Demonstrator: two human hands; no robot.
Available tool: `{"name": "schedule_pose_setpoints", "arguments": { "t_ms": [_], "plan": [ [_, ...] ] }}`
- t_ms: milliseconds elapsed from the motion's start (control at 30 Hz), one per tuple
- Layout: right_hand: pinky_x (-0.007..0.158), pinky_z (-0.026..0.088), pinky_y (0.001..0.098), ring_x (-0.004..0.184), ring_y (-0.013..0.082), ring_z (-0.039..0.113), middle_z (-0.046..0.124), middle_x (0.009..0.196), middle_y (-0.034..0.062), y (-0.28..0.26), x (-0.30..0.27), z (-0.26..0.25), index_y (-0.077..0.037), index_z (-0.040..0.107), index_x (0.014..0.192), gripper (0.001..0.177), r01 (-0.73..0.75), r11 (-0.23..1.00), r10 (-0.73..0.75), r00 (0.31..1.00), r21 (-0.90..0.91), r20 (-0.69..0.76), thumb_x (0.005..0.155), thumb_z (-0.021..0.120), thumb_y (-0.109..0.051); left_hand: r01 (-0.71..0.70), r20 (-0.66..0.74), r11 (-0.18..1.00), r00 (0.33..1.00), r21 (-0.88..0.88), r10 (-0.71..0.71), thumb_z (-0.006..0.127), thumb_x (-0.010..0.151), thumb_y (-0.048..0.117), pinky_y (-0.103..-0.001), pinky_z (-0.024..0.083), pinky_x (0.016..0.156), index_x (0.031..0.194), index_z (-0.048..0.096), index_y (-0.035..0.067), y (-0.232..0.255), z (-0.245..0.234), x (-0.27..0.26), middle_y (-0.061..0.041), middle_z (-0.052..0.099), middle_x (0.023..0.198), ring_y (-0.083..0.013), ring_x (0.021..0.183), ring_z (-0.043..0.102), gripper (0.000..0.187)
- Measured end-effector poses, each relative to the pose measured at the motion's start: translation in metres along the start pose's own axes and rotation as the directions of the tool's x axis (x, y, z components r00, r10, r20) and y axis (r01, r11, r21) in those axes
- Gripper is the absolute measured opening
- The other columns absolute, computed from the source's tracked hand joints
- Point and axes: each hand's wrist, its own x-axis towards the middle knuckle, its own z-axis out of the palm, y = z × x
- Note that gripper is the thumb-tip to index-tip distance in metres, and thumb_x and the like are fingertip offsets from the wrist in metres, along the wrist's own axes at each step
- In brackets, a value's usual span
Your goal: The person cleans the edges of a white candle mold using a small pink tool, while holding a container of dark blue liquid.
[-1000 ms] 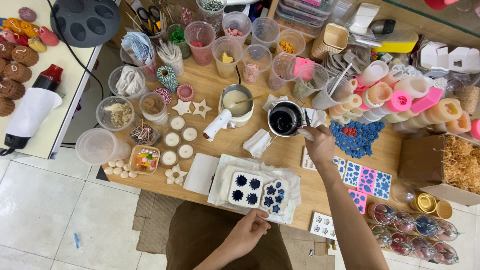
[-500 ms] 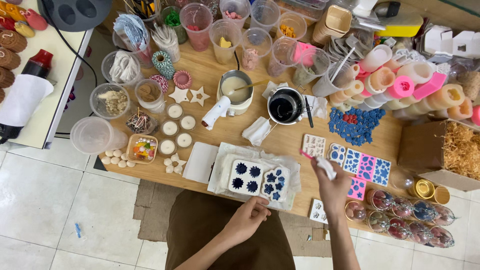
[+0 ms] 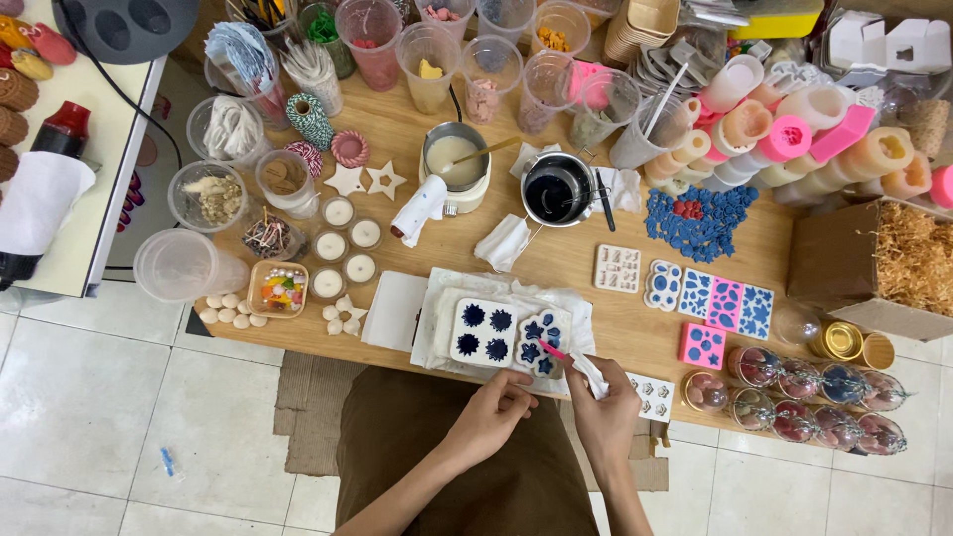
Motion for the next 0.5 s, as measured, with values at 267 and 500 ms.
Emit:
{"name": "schedule_pose_setpoints", "arguments": {
  "t_ms": [267, 500],
  "plan": [
    [0.07, 0.053, 0.0322, 0.076, 0.0198, 0.073, 0.074, 0.086, 0.0115, 0.0018, -0.0009, -0.0033, -0.001, 0.077, 0.099, 0.019, 0.2, 0.977, -0.2, 0.98, -0.079, -0.001, 0.085, 0.077, -0.014, 0.01, 0.013, 1.0, 1.0, 0.026, -0.01, 0.054, 0.101, 0.017, -0.03, 0.055, 0.089, 0.133, 0.055, 0.006, 0.0065, -0.0017, -0.0043, -0.007, 0.071, 0.109, -0.0149, 0.098, 0.07, 0.034],
    [0.069, 0.053, 0.0333, 0.074, 0.0227, 0.072, 0.072, 0.083, 0.0119, 0.0017, -0.0029, -0.0037, -0.002, 0.078, 0.101, 0.021, 0.192, 0.975, -0.193, 0.981, -0.114, 0.01, 0.083, 0.077, -0.013, 0.021, 0.016, 0.999, 1.0, 0.039, -0.022, 0.054, 0.101, 0.018, -0.03, 0.055, 0.09, 0.134, 0.054, 0.006, 0.0096, -0.0025, -0.0065, -0.007, 0.071, 0.11, -0.0149, 0.1, 0.07, 0.035]
  ]
}}
